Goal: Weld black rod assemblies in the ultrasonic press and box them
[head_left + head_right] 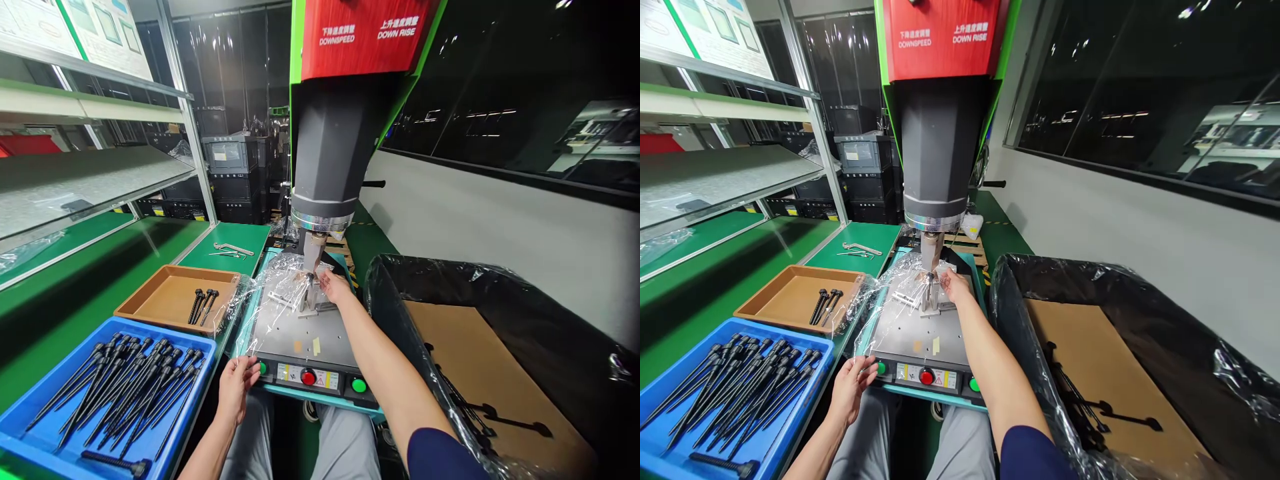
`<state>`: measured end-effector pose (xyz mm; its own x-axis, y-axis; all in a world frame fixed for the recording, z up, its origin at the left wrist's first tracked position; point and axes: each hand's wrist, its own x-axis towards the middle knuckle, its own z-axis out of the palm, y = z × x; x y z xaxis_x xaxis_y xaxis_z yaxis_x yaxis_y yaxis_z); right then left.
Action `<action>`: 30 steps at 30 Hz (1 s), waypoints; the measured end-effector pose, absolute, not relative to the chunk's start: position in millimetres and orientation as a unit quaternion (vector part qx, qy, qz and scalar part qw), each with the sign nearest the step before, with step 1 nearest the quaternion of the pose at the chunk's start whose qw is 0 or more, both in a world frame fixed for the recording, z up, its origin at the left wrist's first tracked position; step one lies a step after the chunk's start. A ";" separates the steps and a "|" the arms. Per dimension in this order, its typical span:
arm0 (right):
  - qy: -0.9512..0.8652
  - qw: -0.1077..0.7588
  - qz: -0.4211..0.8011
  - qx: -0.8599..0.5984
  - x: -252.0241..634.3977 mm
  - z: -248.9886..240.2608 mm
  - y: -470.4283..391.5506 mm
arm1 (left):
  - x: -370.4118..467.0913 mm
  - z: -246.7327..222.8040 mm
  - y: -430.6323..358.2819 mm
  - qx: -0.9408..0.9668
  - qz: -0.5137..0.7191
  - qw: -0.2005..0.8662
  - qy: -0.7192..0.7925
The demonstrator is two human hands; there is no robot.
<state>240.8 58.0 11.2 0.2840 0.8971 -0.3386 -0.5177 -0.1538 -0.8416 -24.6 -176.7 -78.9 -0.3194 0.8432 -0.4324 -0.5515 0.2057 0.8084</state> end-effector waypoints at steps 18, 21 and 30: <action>-0.168 0.615 0.502 -0.584 264.6 15.3 26.2 | -31.1 -95.6 -187.0 0.163 0.567 0.554 0.587; -0.196 0.638 0.439 -0.601 280.3 -1.0 -7.7 | -41.0 -116.2 -193.3 0.182 0.574 0.505 0.618; -0.526 0.449 0.110 -0.714 327.2 -138.1 -161.6 | -56.1 -149.5 -188.8 0.376 0.532 0.354 0.671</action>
<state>327.2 -161.6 -138.1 0.4224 0.8500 0.3147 0.6523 -0.0440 -0.7567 -56.1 -188.8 -149.5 -0.4665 0.8813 -0.0753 0.1271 0.1511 0.9803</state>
